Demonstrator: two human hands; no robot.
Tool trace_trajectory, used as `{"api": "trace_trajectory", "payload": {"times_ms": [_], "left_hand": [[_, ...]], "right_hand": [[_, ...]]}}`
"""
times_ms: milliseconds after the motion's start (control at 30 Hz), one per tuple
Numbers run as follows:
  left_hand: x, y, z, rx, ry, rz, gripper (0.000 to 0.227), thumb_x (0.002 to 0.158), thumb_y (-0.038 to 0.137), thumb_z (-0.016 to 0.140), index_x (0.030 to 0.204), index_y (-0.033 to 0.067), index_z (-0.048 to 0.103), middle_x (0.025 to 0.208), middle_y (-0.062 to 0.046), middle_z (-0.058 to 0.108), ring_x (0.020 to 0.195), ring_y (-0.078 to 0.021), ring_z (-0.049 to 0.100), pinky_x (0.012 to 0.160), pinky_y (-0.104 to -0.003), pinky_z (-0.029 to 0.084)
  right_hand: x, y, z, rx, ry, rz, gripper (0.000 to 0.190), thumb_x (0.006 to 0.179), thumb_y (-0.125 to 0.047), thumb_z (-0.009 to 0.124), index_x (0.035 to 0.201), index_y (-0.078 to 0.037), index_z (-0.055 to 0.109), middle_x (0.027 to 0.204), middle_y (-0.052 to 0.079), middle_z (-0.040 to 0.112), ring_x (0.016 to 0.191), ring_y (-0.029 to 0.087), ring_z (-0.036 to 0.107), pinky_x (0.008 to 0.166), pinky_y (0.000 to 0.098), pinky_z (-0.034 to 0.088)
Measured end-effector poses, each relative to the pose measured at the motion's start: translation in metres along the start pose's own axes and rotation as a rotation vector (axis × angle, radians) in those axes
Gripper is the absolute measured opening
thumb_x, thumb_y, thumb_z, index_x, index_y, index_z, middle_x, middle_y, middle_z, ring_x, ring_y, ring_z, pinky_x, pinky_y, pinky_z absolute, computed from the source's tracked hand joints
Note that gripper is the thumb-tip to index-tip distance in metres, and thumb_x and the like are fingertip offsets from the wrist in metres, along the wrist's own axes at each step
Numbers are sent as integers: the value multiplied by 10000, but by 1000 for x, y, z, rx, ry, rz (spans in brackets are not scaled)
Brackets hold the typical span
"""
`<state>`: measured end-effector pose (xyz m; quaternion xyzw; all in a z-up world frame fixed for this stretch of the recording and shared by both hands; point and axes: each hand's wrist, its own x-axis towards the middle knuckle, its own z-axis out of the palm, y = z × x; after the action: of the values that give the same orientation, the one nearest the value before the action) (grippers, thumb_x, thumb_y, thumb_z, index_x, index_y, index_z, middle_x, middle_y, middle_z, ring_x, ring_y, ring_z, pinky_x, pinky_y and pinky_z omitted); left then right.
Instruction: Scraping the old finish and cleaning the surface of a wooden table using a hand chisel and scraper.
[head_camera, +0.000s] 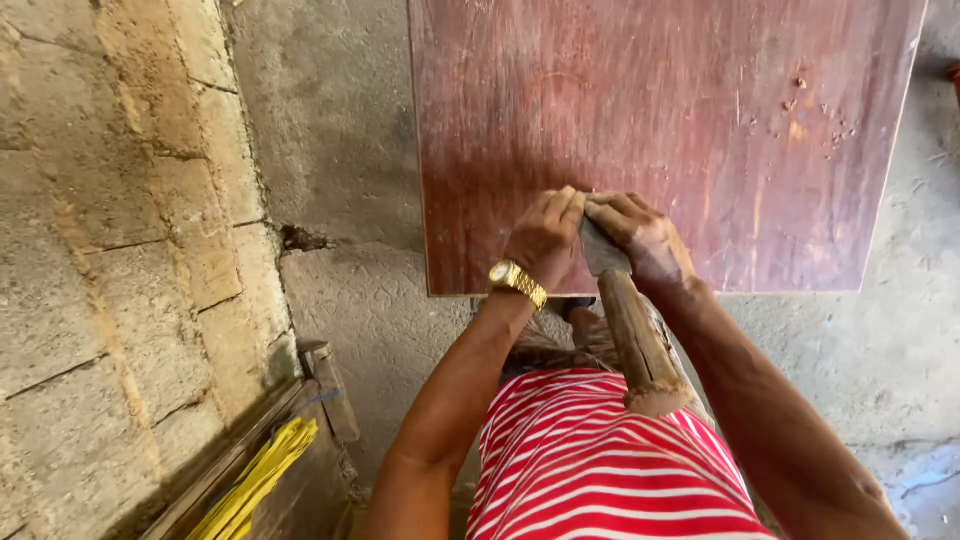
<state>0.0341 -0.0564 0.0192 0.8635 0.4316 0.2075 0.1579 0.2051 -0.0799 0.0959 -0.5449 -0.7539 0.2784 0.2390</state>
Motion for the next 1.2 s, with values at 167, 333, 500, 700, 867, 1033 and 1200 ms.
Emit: {"api": "trace_trajectory", "payload": {"times_ms": [167, 333, 500, 700, 867, 1033, 1200], "left_hand": [[9, -4, 13, 77, -39, 29, 215, 887, 68, 697, 1084, -20, 693, 1070, -159, 693, 1036, -285, 665, 934, -374, 590], [-1, 12, 1, 42, -41, -38, 116, 869, 53, 710, 975, 12, 689, 968, -116, 671, 970, -255, 657, 856, -352, 602], [-48, 31, 3, 70, -141, -56, 106, 900, 100, 736, 952, 19, 692, 959, -113, 680, 927, -228, 654, 810, -330, 615], [-59, 28, 10, 79, -9, -60, 134, 916, 57, 726, 1043, 24, 700, 1009, -132, 692, 970, -255, 676, 826, -327, 613], [14, 0, 2, 99, -36, -42, 180, 855, 2, 705, 1034, -16, 698, 1008, -164, 690, 991, -298, 676, 850, -386, 604], [24, -6, 1, 73, -67, -43, 98, 854, 14, 696, 949, -5, 681, 966, -152, 669, 984, -294, 666, 878, -397, 597], [-7, 10, 1, 90, -156, -5, 57, 906, 23, 680, 955, -8, 679, 963, -144, 666, 966, -266, 655, 894, -388, 591]], "right_hand": [[0, 29, 23, -168, -117, 73, 511, 704, 23, 795, 1196, -30, 664, 1240, 143, 683, 1123, 289, 665, 949, 386, 583], [3, 14, 7, -169, -117, 27, 499, 654, 41, 813, 1127, -37, 675, 1161, 130, 708, 1081, 299, 671, 908, 397, 589], [-48, 20, 41, -114, -191, 4, 410, 660, 13, 833, 1035, -69, 687, 1019, 90, 731, 935, 248, 691, 855, 384, 599], [-35, -16, 14, -9, -147, 21, 458, 705, -6, 790, 1147, -36, 673, 1093, 123, 715, 1015, 278, 691, 861, 380, 596], [17, -2, -7, -94, -130, 101, 470, 637, -11, 792, 1092, -33, 679, 1102, 154, 702, 1028, 335, 662, 857, 429, 578], [17, 31, 14, -96, -99, 47, 460, 714, 67, 762, 1153, -45, 680, 1155, 119, 708, 1074, 295, 679, 913, 402, 594], [-4, 15, 15, -119, -267, 146, 379, 753, 66, 793, 1068, -123, 703, 1109, 74, 721, 995, 237, 683, 867, 374, 608]]}}
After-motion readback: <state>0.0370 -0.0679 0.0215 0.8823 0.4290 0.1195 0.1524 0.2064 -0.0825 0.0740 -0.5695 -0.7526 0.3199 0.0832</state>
